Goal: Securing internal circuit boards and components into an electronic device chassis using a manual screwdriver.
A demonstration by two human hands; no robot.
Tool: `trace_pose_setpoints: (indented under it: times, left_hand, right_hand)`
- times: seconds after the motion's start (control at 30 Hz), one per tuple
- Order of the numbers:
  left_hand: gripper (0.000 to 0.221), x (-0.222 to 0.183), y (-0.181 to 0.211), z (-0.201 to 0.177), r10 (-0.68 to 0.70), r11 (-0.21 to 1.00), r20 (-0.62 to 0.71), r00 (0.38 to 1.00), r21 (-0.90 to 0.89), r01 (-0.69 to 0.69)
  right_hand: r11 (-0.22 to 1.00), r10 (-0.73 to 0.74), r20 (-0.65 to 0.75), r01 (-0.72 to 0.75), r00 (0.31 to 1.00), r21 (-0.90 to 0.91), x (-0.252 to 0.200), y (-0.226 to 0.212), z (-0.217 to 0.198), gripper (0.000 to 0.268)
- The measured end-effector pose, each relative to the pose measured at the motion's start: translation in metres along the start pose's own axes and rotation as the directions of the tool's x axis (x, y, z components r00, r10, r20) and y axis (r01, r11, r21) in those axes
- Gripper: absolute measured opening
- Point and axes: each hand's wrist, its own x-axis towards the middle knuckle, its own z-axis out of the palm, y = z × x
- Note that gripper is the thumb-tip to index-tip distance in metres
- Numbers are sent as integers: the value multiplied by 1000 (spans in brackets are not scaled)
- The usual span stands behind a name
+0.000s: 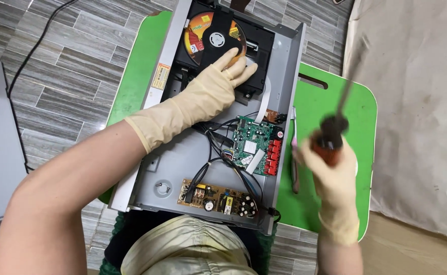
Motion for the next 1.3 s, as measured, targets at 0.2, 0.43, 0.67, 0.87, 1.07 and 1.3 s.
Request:
trace_pose_setpoints:
  times: [0.2,0.43,0.67,0.87,1.07,1.3]
  left_hand:
    - [70,-1,6,14,-158,982,-81,984,-115,148]
    - [29,-16,-9,-15,-220,868,-40,975,-463,177]
    - [36,-10,-7,-5,-177,900,-22,984,-407,153]
    - [25,-14,-16,-17,-180,888,34,983,-425,177]
    - [24,-15,-15,-30,-187,897,100,977,-388,212]
    - [35,-16,-5,-17,-182,925,44,982,-330,186]
  right_hand:
    - [990,11,171,-35,985,136,76,-14,52,54]
    - [958,263,21,-264,965,115,126,8,86,26]
    - [939,339,0,-338,941,-69,138,15,94,25]
    - [919,395,-33,-394,918,17,144,23,96,24]
    - [918,396,-39,-395,917,33,138,16,94,24]
    - [930,367,-52,-366,929,26,138,20,92,24]
